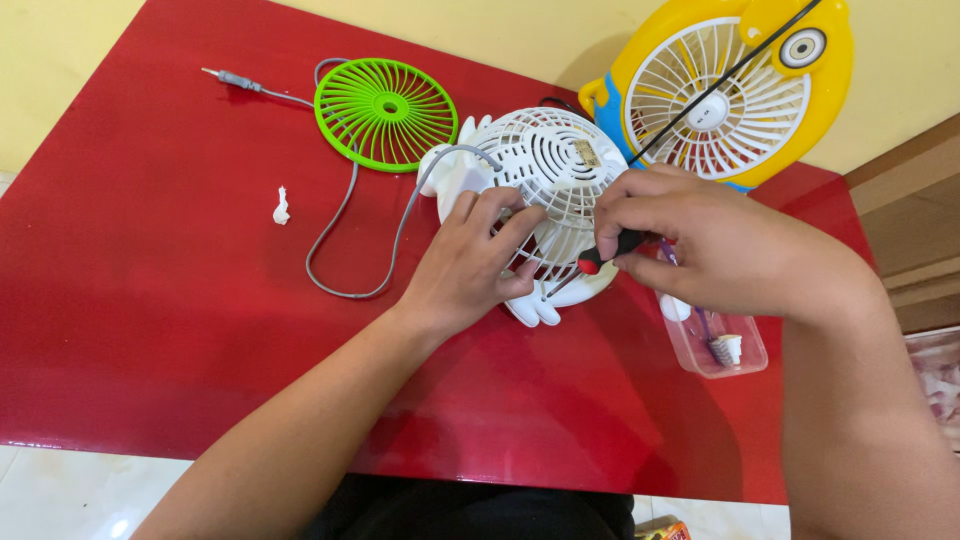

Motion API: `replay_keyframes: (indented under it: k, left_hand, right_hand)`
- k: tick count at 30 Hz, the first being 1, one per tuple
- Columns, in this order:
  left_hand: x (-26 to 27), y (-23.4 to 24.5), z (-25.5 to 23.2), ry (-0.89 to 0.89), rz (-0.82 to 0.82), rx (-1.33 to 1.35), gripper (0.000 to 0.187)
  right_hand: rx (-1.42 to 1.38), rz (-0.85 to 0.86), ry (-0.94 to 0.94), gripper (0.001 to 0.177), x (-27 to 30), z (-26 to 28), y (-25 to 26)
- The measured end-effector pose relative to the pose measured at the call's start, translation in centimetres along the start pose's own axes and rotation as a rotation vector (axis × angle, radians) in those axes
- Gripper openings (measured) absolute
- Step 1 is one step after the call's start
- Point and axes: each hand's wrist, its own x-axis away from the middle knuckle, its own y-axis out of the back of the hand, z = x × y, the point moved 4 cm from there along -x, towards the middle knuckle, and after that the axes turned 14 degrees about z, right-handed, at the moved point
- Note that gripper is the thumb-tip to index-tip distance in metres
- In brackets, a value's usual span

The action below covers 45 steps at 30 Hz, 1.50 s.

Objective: The person uses a screwdriver to remove screws from the back grille and base of a white duck-shaped electric fan. They place the removed screws into a small plastic container and continue unscrewing additional fasteners from the fan's rear housing.

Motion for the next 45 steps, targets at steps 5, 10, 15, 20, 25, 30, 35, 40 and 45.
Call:
replay_keyframes:
  k: [5, 10, 15, 20, 25, 30, 35, 40, 45]
  left_hand:
    - [0.0, 0.2, 0.3, 0.005, -0.034, 0.020, 0.059]
    - [-0.1, 0.5, 0.2, 0.010, -0.004, -0.041, 0.058]
    - [-0.6, 1.8, -1.1, 0.001, 0.075, -0.226, 0.061]
    - [-0.5, 3.9, -2.4, -0.067, 0.135, -0.185, 0.040]
    - [-0.2, 1.9, -3.3, -0.159, 0.505, 0.150, 0.018]
    - [0.3, -0.3, -3.2, -0.137, 0.605, 0.129, 0.007]
    - [0.2, -0.6, -3.3, -0.139, 0.584, 0.070, 0.011]
    - [-0.1, -1.1, -3.1, -0.057, 0.679, 0.131, 0.012]
    - [0.0, -1.1, -2.9, -0.078, 0.666, 0.173, 0.012]
  right_hand:
    - [-0.117, -0.167, -0.047, 0.026, 2.0, -0.4, -0.8]
    - [-0.252, -0.515, -0.088, 0.029, 6.2, -2.0, -5.3]
    - [-0.743, -0.837, -0.157, 0.023, 8.6, -4.9, -13.3]
    - [-0.870, -0.940, -0.045, 0.022, 9.5, -6.5, -18.7]
    - [-1.009, -0.936, -0.074, 0.018, 9.8, -7.2, -22.4]
    - [-1.038, -0.992, -0.110, 0.017, 10.3, -7.4, -23.9]
    - [-1.017, -0.975, -0.157, 0.018, 10.3, -7.3, -24.2]
    - [-0.934, -0.976, -0.193, 0.019, 10.3, -6.8, -23.8]
    - [-0.888, -1.000, -0.182, 0.018, 10.3, -6.4, -23.4]
